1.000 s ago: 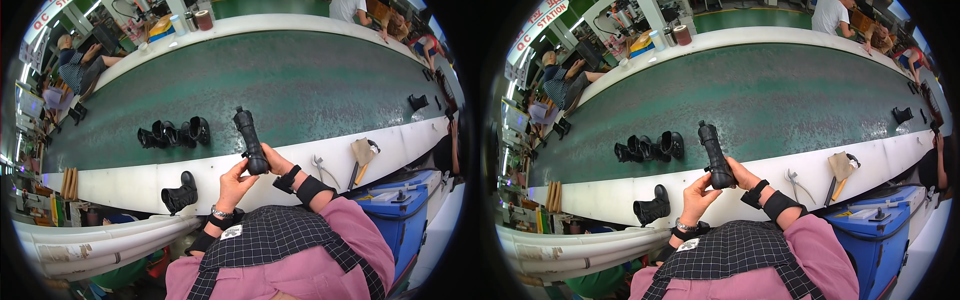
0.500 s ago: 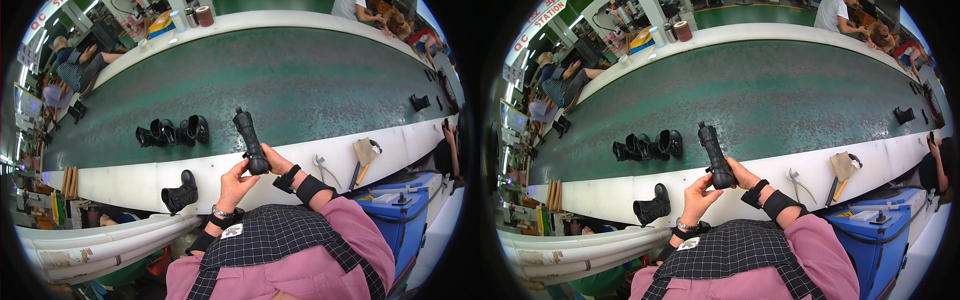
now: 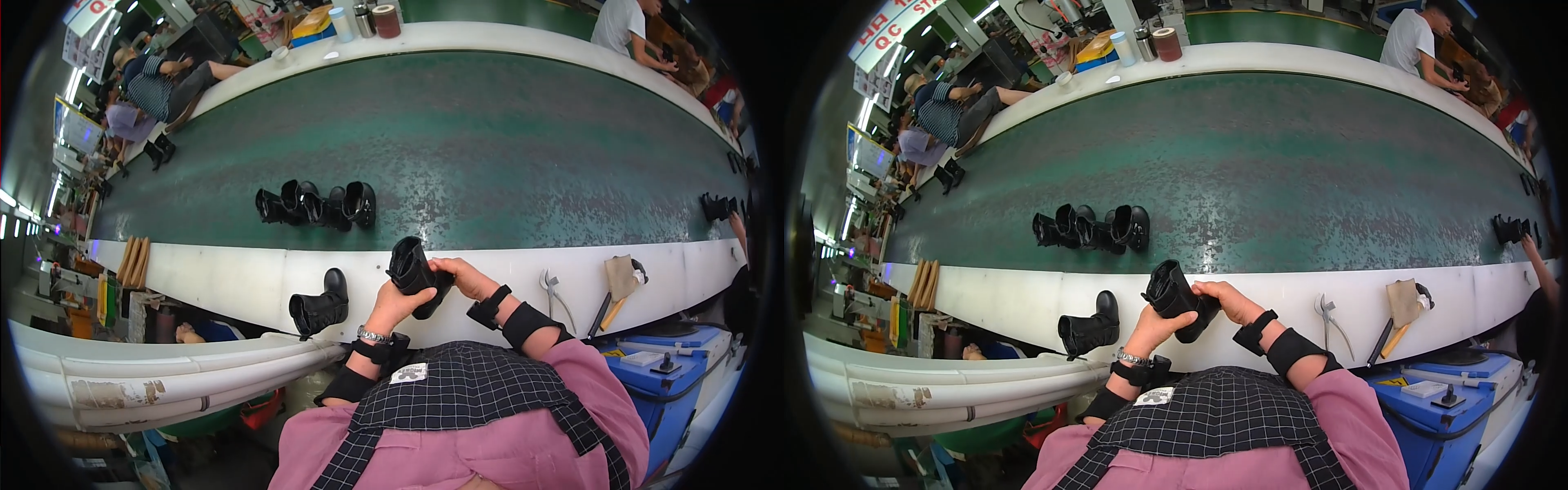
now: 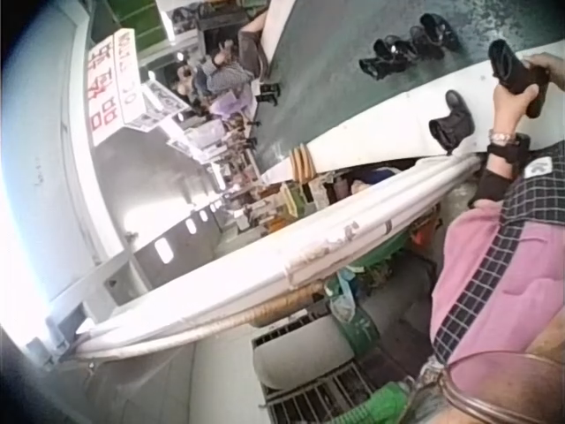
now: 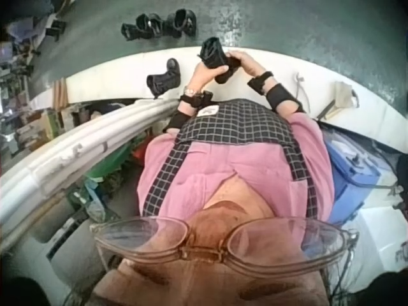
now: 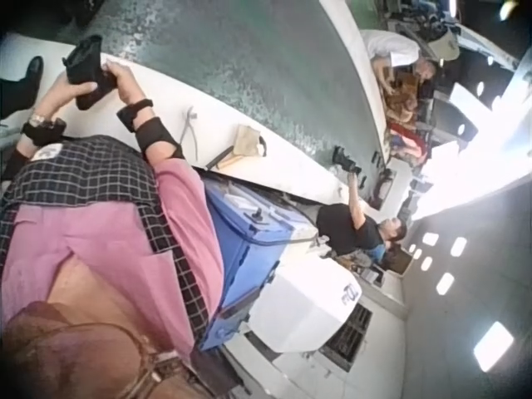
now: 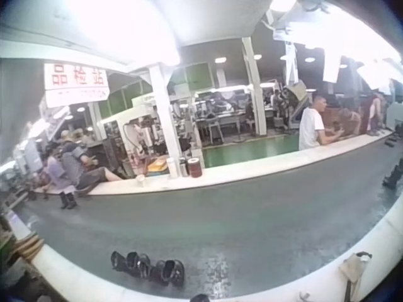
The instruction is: The person is inspecting black boots on a conveyor belt in a shoe manufacturing facility, checking for quality and using a tool to clean or adjust components.
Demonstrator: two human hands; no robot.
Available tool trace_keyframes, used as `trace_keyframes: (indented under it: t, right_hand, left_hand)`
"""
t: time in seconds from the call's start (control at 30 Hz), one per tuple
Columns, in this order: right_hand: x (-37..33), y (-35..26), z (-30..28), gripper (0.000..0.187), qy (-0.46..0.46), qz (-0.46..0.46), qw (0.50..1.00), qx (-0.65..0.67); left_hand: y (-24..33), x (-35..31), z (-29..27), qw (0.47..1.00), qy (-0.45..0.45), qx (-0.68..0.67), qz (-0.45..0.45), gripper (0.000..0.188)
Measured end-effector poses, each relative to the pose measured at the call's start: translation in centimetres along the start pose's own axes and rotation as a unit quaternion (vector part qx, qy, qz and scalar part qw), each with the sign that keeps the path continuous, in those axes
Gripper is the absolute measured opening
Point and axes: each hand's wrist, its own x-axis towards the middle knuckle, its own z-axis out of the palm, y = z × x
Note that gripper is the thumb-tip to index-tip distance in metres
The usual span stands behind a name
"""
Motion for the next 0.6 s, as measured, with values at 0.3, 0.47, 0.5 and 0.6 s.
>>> trace_keyframes:
  t: [0.3, 0.47, 0.5, 0.6]
  right_hand:
    - [-0.4, 0.0, -1.8, 0.045, -0.003, 0.05, 0.995, -0.083]
    - [-1.3, 0.5, -3.0, 0.039, 0.055, 0.08, 0.989, -0.107]
    - [-1.3, 0.8, -3.2, 0.039, 0.053, 0.083, 0.989, -0.108]
    - [-1.3, 1.4, -3.7, 0.035, 0.076, 0.085, 0.988, -0.108]
  left_hand:
    - [-3.1, -1.1, -2.1, 0.987, 0.15, -0.012, -0.051, 0.036]
    - [-5.9, -2.1, -4.2, 0.986, 0.133, -0.077, -0.063, 0.04]
    - [-5.7, -2.5, -4.4, 0.986, 0.135, -0.078, -0.065, 0.04]
    - [-4.8, -3.9, -5.1, 0.99, 0.131, 0.049, -0.001, 0.055]
